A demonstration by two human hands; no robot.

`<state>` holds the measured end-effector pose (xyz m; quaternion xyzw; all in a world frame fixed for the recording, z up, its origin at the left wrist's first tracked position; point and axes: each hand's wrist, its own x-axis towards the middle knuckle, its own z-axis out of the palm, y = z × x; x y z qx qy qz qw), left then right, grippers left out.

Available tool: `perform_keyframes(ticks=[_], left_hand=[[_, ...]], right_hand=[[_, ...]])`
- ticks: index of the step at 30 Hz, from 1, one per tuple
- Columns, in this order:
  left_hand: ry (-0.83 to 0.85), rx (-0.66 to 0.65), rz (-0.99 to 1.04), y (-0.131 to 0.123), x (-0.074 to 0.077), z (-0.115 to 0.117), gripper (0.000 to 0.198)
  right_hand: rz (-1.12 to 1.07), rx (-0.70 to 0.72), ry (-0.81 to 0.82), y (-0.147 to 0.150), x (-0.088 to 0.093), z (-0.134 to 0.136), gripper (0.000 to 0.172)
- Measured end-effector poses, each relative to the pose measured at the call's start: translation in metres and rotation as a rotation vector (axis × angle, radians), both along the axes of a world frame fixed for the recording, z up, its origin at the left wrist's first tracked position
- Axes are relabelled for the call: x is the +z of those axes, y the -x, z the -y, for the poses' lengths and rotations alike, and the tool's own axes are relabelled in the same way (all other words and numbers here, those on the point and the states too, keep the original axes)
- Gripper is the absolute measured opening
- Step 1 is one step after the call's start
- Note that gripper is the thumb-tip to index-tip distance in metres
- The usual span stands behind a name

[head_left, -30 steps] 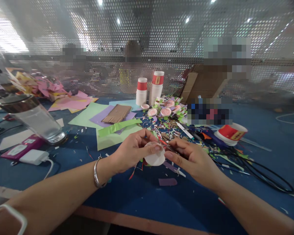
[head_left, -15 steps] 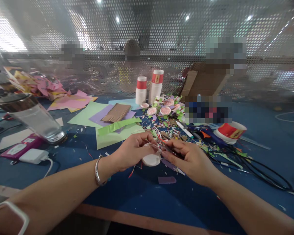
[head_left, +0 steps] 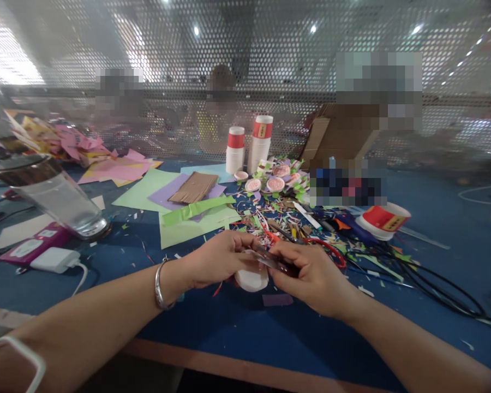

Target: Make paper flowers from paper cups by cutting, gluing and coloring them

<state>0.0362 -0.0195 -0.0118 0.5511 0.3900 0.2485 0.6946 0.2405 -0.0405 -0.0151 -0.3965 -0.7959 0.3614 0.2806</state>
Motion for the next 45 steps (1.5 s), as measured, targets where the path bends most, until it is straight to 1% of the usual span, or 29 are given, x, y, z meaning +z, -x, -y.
perform_keyframes(ticks=[5,8,11,13,16,20,22,25,29,34,38,42,44,45], left_hand=[[0.183,0.106,0.153,-0.003,-0.002,-0.001,0.027],[0.271,0.136,0.216,-0.006,-0.002,-0.001,0.024],[0.33,0.157,0.253,-0.007,0.0,0.0,0.021],[0.355,0.147,0.268,-0.006,0.003,0.0,0.021],[0.39,0.106,0.277,-0.003,0.006,-0.002,0.021],[0.442,0.06,0.275,0.0,0.005,-0.004,0.02],[0.477,0.034,0.285,0.0,0.005,-0.005,0.019],[0.51,-0.002,0.309,0.0,0.004,-0.006,0.018],[0.509,-0.028,0.315,0.001,0.006,-0.005,0.017],[0.512,-0.03,0.268,0.0,0.009,-0.002,0.017],[0.433,-0.024,0.243,-0.002,0.006,-0.002,0.02],[0.382,-0.03,0.225,-0.002,0.006,-0.002,0.02],[0.372,-0.041,0.218,0.001,0.01,0.0,0.018],[0.359,-0.048,0.214,0.004,0.013,0.001,0.017]], right_hand=[[-0.104,-0.043,-0.145,0.003,0.003,0.003,0.014],[-0.099,-0.068,-0.267,0.004,0.004,0.003,0.016],[-0.098,-0.087,-0.332,0.004,0.002,0.004,0.016],[-0.1,-0.083,-0.356,0.003,0.0,0.004,0.014],[-0.079,-0.064,-0.437,0.003,-0.002,0.003,0.012],[-0.058,-0.033,-0.512,0.002,-0.003,0.004,0.01],[-0.04,-0.041,-0.54,0.002,-0.002,0.005,0.009],[-0.021,-0.059,-0.587,0.003,0.0,0.008,0.013],[-0.034,-0.043,-0.589,0.005,0.003,0.01,0.016],[-0.029,-0.027,-0.57,0.005,0.005,0.01,0.018],[-0.05,-0.028,-0.523,0.008,0.005,0.012,0.02],[-0.077,-0.028,-0.466,0.009,0.002,0.012,0.016],[-0.049,-0.075,-0.448,0.002,0.001,0.008,0.014],[-0.028,-0.13,-0.437,-0.004,0.001,0.004,0.013]])
